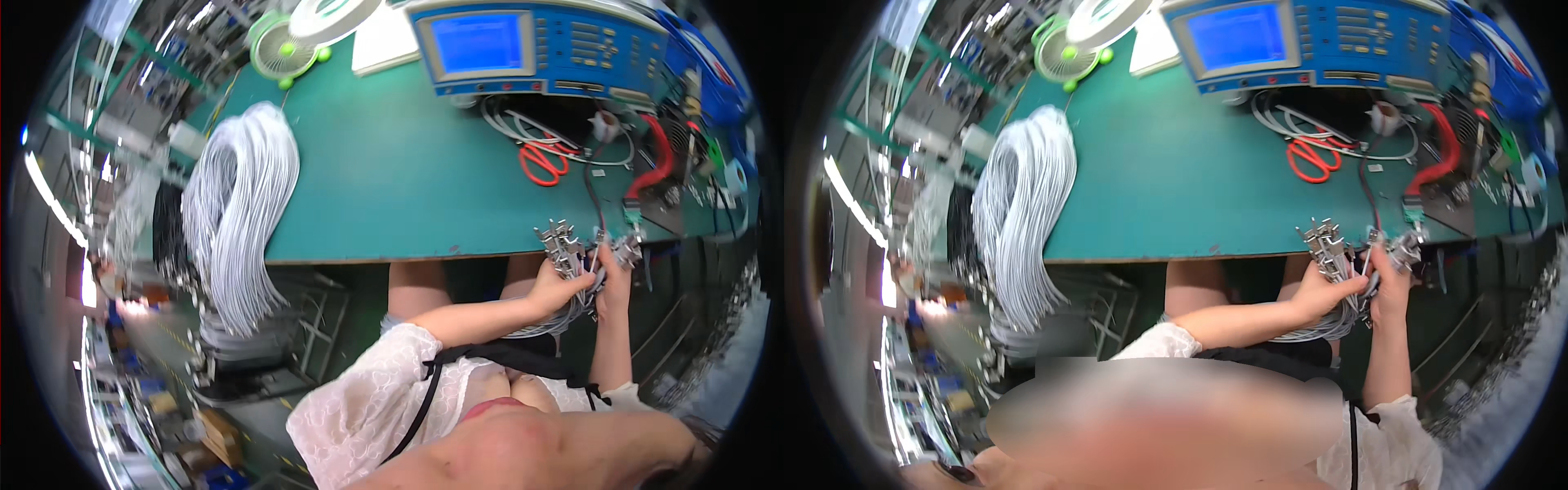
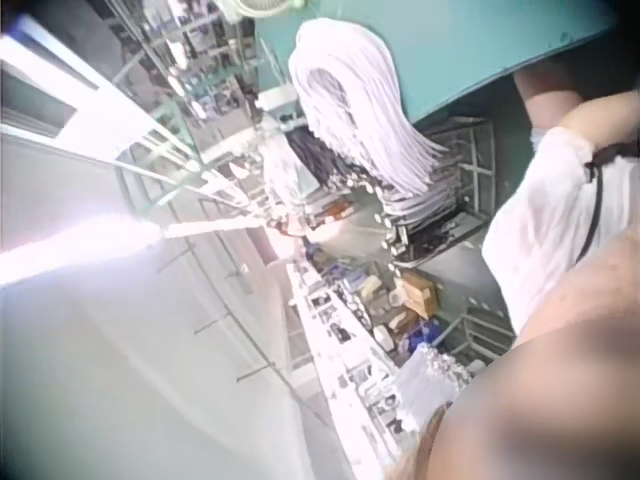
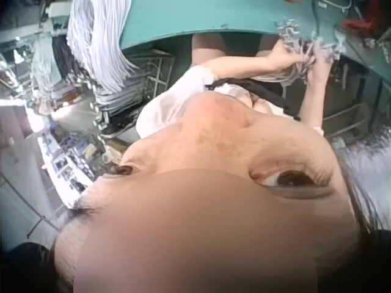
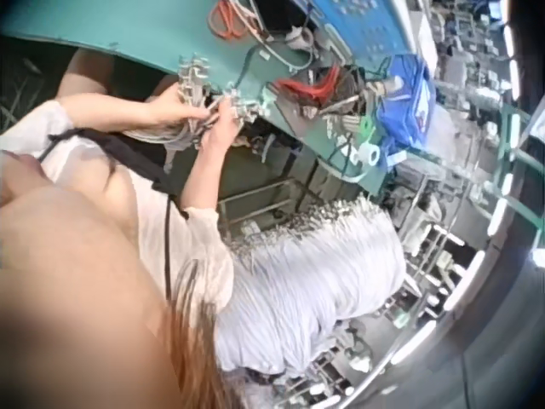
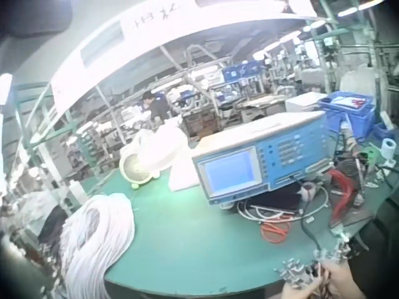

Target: The person organizes large bundles of wire harnesses and electronic connectors by hand at an assembly station.

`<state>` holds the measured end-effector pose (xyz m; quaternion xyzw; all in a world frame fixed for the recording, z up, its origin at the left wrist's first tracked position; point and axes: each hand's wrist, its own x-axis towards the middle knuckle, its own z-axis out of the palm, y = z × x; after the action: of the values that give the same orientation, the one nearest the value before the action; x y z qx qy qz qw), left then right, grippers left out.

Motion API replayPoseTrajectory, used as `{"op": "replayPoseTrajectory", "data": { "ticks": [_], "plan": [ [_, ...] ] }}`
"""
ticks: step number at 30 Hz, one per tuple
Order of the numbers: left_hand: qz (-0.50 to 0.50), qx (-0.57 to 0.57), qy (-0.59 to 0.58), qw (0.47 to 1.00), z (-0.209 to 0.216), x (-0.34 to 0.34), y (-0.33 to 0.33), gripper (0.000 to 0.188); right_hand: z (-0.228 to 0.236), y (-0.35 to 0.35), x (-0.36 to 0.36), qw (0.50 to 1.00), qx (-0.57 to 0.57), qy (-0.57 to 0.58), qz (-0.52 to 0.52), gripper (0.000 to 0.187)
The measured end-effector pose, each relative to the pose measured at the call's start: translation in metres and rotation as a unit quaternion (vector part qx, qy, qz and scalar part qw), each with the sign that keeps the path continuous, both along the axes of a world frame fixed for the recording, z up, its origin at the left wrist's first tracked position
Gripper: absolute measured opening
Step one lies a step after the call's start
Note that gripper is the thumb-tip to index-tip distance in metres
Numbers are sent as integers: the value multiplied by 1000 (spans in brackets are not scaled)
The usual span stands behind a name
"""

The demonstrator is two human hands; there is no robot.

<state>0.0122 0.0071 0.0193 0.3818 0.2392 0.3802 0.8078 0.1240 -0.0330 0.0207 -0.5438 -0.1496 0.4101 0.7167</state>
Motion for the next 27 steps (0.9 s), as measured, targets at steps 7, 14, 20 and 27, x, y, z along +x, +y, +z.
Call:
{"op": "replayPoseTrajectory", "data": {
  "ticks": [7, 14, 20, 27],
  "plan": [
    [-80, 47, 89, 992, -1, -3, 0, 14, 14, -1, -4, 999, 8, 8, 36, 11],
    [-68, 137, 109, 982, -20, -4, -20, 11, 21, -13, -5, 997, 42, 61, -8, 14],
    [-8, 71, 115, 991, -18, 0, -20, 11, 15, -10, 1, 995, 52, 84, -7, 14],
    [-43, 43, 122, 991, -12, 3, -12, 9, 8, -9, 9, 995, 38, 90, -10, 10]
  ]
}}
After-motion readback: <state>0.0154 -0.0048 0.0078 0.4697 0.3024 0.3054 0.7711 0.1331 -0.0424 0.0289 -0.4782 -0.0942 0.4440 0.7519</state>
